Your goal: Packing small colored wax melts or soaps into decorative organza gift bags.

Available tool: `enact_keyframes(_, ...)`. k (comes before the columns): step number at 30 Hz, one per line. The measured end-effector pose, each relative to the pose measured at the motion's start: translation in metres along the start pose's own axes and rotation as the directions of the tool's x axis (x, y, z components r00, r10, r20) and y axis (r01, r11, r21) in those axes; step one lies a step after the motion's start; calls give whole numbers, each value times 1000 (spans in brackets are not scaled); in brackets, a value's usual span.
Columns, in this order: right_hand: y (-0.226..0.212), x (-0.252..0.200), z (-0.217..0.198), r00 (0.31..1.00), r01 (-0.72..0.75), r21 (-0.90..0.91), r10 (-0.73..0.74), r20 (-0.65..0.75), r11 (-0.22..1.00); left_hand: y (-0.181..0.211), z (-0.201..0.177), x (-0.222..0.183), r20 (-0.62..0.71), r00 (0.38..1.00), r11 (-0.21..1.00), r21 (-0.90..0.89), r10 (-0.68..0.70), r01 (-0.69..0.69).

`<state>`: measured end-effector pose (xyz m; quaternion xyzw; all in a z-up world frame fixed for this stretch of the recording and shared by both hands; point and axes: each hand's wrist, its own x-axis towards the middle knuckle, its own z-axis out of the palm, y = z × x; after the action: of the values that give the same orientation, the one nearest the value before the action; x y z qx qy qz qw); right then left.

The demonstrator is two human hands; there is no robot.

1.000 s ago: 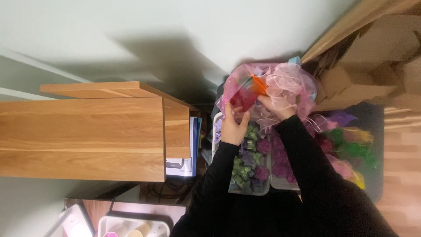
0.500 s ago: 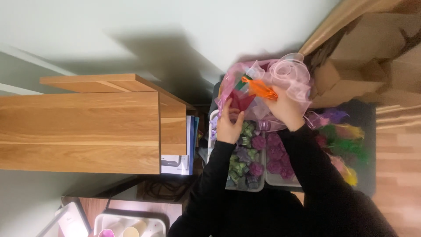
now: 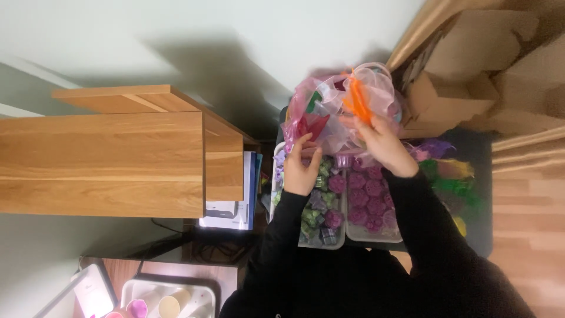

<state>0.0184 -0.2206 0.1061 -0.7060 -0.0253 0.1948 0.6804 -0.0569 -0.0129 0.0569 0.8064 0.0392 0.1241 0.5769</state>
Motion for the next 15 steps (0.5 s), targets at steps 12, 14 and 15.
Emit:
enact_keyframes(12, 6, -118, 20, 882, 385, -488, -469, -56, 783, 43, 35, -59, 245, 970, 832, -540, 6, 131)
enact_keyframes(14, -10, -135, 17, 855, 455, -454, -518, -16, 766, 39, 43, -68, 261, 964, 812, -548, -59, 198)
enact_keyframes(15, -8, -140, 12, 856, 451, -457, -517, -22, 766, 43, 45, -71, 266, 962, 811, -550, -58, 201)
